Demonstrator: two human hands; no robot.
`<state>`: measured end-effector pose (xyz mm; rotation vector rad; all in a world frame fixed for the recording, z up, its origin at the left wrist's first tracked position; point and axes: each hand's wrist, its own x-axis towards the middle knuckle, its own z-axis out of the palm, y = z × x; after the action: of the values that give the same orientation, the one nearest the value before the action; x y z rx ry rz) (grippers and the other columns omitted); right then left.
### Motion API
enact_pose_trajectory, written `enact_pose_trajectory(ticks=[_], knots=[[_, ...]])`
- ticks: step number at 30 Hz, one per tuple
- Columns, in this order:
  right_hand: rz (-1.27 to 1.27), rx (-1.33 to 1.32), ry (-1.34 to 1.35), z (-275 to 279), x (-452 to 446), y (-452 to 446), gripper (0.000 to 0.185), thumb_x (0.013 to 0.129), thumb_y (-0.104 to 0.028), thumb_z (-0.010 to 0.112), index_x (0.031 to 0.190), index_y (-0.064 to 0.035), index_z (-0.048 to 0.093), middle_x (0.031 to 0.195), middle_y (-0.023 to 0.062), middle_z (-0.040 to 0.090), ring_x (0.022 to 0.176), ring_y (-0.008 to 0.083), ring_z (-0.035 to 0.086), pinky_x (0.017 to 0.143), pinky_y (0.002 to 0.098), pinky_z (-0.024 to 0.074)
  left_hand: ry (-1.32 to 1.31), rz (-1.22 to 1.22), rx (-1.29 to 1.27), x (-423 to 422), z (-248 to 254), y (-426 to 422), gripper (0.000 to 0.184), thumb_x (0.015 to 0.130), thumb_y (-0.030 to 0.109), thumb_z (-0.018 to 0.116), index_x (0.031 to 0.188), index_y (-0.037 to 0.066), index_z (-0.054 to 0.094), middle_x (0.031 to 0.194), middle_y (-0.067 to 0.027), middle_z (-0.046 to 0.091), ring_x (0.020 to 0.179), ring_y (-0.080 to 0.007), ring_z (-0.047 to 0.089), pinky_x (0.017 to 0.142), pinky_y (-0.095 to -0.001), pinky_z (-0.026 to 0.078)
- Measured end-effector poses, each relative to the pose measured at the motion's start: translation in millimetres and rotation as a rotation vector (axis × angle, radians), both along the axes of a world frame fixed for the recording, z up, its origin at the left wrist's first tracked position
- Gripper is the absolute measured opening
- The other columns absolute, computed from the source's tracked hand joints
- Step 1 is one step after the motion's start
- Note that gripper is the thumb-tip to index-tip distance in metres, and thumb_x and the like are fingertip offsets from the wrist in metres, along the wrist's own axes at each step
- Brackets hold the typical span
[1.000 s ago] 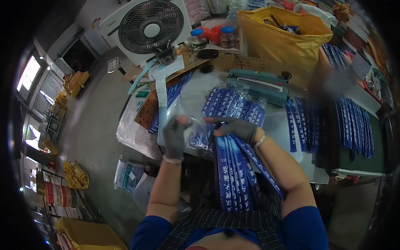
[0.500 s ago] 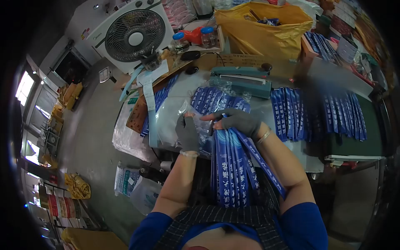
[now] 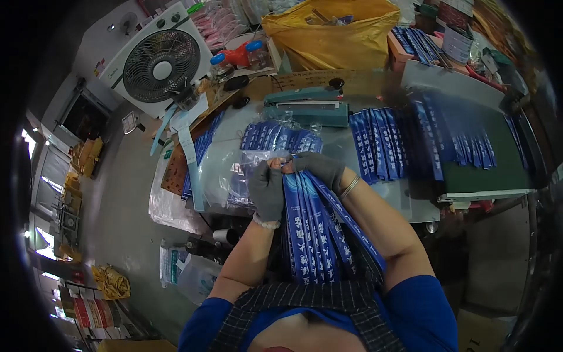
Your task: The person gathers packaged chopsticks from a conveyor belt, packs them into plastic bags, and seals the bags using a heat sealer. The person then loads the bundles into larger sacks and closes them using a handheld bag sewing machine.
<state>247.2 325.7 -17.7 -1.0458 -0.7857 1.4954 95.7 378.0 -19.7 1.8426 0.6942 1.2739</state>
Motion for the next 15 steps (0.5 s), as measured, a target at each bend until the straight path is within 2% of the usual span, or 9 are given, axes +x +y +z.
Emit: enact_pose_trajectory(ticks=[3,4,5,7,8,10,11,13,15], knots=[[-0.042,-0.054,0.012,0.7,-1.9,-8.4,0.03,0.08,-0.019,0.067,0.103,0.0005,0.065,0.098,0.0074,0.066,0.083,0.0099,0.061,0.076,0.0217,0.0488,-0.101,-0.056,0.037,6.9,4.0,-4.1,0.012,0.091,0.011,0.06,0.094,0.0,0.065,0.074,-0.0093,0.065,0.066,-0.0089,0.058,0.057,-0.0264,0.045],[-0.075,-0.009,-0.045,5.2,-5.2,-12.8,0.031,0.086,-0.022,0.061,0.105,0.0009,0.065,0.097,0.0071,0.066,0.089,0.0151,0.062,0.084,0.0246,0.0472,-0.113,-0.069,0.086,8.9,4.3,-3.8,0.011,0.09,0.012,0.062,0.092,0.001,0.065,0.075,-0.0098,0.066,0.065,-0.0115,0.06,0.057,-0.0274,0.046],[-0.08,-0.015,-0.041,0.0,-5.6,-16.8,0.031,0.086,-0.022,0.061,0.105,0.0009,0.065,0.097,0.0071,0.066,0.089,0.0151,0.062,0.084,0.0246,0.0472,-0.109,-0.074,0.081,8.3,4.3,-7.0,0.011,0.09,0.012,0.062,0.092,0.001,0.065,0.075,-0.0098,0.066,0.065,-0.0115,0.06,0.057,-0.0274,0.046],[-0.197,0.251,-0.393,-20.6,-6.3,-21.2,0.038,0.092,-0.025,0.051,0.117,0.0016,0.06,0.104,0.01,0.066,0.1,0.0213,0.06,0.095,0.0286,0.0419,-0.095,-0.191,0.344,5.8,8.3,-13.7,0.011,0.089,0.013,0.064,0.091,0.002,0.065,0.074,-0.0106,0.065,0.062,-0.0175,0.061,0.056,-0.0288,0.046],[-0.219,0.207,-0.389,-28.9,-10.3,-26.0,0.045,0.096,-0.029,0.042,0.127,0.0017,0.053,0.121,0.0135,0.06,0.112,0.0242,0.054,0.103,0.0316,0.0351,0.018,-0.265,0.381,-1.4,10.2,-14.9,0.011,0.087,0.014,0.066,0.09,0.003,0.065,0.073,-0.0112,0.064,0.059,-0.023,0.061,0.054,-0.0304,0.047],[-0.464,0.155,-0.361,-42.3,-29.3,-56.0,0.047,0.096,-0.031,0.045,0.131,-0.0001,0.049,0.13,0.0146,0.054,0.117,0.0221,0.051,0.103,0.0316,0.0349,0.154,-0.432,0.375,-18.6,9.4,-21.9,0.01,0.085,0.015,0.067,0.091,0.006,0.065,0.069,-0.0101,0.061,0.055,-0.0236,0.059,0.05,-0.0313,0.045],[-0.476,0.08,-0.057,-34.1,-43.9,-79.2,0.045,0.095,-0.029,0.051,0.131,-0.0024,0.05,0.132,0.0118,0.05,0.121,0.0193,0.047,0.105,0.032,0.0332,0.192,-0.522,0.431,-28.5,-3.0,-23.7,0.011,0.084,0.016,0.067,0.093,0.009,0.065,0.066,-0.0074,0.06,0.052,-0.0227,0.058,0.048,-0.0325,0.044],[-0.379,-0.195,-0.037,-26.9,-62.3,-134.9,0.05,0.093,-0.025,0.055,0.136,-0.0028,0.043,0.132,0.01,0.048,0.122,0.0173,0.046,0.106,0.0317,0.0329,0.369,-0.689,0.501,-58.3,-0.1,-47.8,0.007,0.084,0.014,0.066,0.09,0.01,0.068,0.062,-0.0046,0.058,0.05,-0.0218,0.055,0.047,-0.0327,0.043],[-0.215,-0.134,-0.028,-38.1,-80.7,-187.0,0.06,0.092,-0.024,0.058,0.142,-0.0016,0.032,0.136,0.0107,0.045,0.122,0.0168,0.044,0.105,0.0318,0.0343,0.4,-0.842,0.546,-85.6,-9.4,-74.7,0.007,0.084,0.017,0.067,0.089,0.012,0.068,0.063,-0.003,0.06,0.053,-0.0201,0.059,0.05,-0.0324,0.047]])
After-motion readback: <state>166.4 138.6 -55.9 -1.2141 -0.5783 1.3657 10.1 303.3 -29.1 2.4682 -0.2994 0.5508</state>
